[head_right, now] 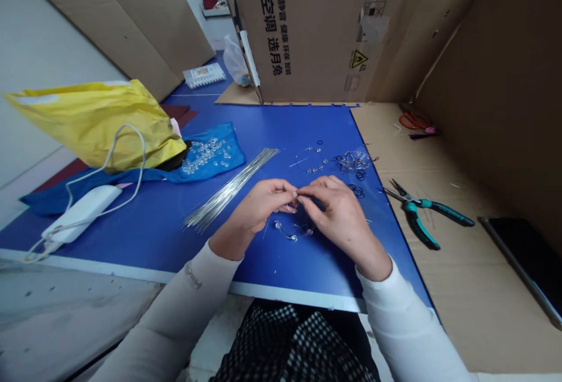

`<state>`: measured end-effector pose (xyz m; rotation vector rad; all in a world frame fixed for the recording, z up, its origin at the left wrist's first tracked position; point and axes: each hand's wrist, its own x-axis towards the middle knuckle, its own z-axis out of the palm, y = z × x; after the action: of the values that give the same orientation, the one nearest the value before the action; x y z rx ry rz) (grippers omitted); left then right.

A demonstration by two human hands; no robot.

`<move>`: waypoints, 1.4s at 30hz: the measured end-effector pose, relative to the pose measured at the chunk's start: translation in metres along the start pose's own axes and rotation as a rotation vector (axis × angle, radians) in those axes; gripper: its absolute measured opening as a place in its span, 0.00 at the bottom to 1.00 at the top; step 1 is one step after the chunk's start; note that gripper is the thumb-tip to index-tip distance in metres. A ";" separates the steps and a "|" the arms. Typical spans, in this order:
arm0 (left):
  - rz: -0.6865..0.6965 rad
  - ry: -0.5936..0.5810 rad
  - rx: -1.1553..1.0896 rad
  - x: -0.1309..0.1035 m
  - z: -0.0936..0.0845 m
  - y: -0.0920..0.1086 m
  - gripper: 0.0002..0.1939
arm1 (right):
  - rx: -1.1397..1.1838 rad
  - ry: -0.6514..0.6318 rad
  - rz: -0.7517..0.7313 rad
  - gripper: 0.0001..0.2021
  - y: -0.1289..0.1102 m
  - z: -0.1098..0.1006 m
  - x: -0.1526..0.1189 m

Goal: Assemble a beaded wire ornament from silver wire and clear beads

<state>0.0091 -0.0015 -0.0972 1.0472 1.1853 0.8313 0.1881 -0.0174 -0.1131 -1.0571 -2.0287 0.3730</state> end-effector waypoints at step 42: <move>0.447 0.052 0.589 -0.002 0.002 -0.007 0.06 | 0.470 0.042 0.566 0.14 0.009 0.007 0.004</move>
<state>0.0105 -0.0058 -0.1028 1.8295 1.2952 0.8701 0.1863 -0.0081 -0.1205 -1.2954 -1.4628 1.0507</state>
